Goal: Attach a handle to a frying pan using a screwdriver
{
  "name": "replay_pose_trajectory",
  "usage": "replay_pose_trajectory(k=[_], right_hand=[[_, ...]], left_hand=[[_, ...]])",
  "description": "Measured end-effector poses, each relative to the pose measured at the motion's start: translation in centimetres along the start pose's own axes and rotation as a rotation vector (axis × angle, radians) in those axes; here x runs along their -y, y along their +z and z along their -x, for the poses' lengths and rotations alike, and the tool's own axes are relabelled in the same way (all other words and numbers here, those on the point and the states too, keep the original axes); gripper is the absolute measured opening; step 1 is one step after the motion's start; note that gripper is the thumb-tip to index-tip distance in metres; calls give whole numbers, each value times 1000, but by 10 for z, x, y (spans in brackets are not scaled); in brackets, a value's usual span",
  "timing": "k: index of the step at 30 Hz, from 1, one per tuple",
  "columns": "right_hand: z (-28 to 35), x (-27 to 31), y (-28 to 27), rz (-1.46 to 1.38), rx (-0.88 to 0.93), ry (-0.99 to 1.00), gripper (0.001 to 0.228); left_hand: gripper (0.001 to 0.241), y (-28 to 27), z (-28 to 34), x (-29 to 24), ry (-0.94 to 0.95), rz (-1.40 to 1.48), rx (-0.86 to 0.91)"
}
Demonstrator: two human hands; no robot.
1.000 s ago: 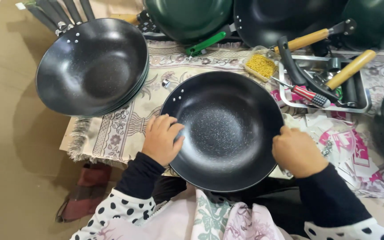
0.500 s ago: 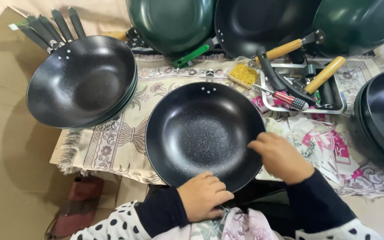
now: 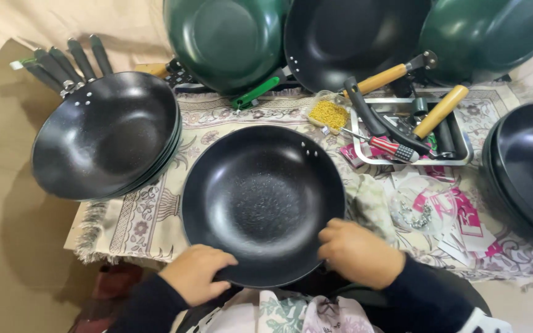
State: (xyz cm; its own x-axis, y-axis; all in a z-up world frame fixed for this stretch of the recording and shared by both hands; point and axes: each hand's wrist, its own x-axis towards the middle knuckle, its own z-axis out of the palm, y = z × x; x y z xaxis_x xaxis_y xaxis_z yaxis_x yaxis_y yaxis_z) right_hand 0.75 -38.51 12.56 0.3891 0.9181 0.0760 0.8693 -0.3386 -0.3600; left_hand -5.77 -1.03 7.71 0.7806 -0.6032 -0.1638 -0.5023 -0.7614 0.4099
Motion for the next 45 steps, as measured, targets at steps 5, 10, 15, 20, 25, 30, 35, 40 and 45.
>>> replay_pose_trajectory(k=[5,10,15,20,25,30,35,40,45], right_hand=[[-34,40,51,9,-196,-168,25],[-54,60,80,201,-339,-196,13],[-35,29,55,202,-220,-114,13],[-11,-14,-9,-10,-328,1,15],[33,-138,-4,125,-609,161,8],[98,-263,1,545,-656,947,15],[153,-315,30,474,-547,1232,18],[171,-338,52,484,-467,1298,20],[160,-307,39,428,-317,1341,25]], left_hand=[[63,-20,-11,12,-223,-126,136],[57,-27,-71,-24,49,-197,36],[23,-25,-140,-48,337,-239,-14],[51,-2,-209,-49,452,-245,-258],[64,29,-275,-50,442,-321,-442],[66,54,-307,-50,411,-281,-456],[62,66,-311,-43,384,-163,-407],[59,72,-310,-42,405,-137,-458],[57,69,-308,-44,423,-122,-473]])
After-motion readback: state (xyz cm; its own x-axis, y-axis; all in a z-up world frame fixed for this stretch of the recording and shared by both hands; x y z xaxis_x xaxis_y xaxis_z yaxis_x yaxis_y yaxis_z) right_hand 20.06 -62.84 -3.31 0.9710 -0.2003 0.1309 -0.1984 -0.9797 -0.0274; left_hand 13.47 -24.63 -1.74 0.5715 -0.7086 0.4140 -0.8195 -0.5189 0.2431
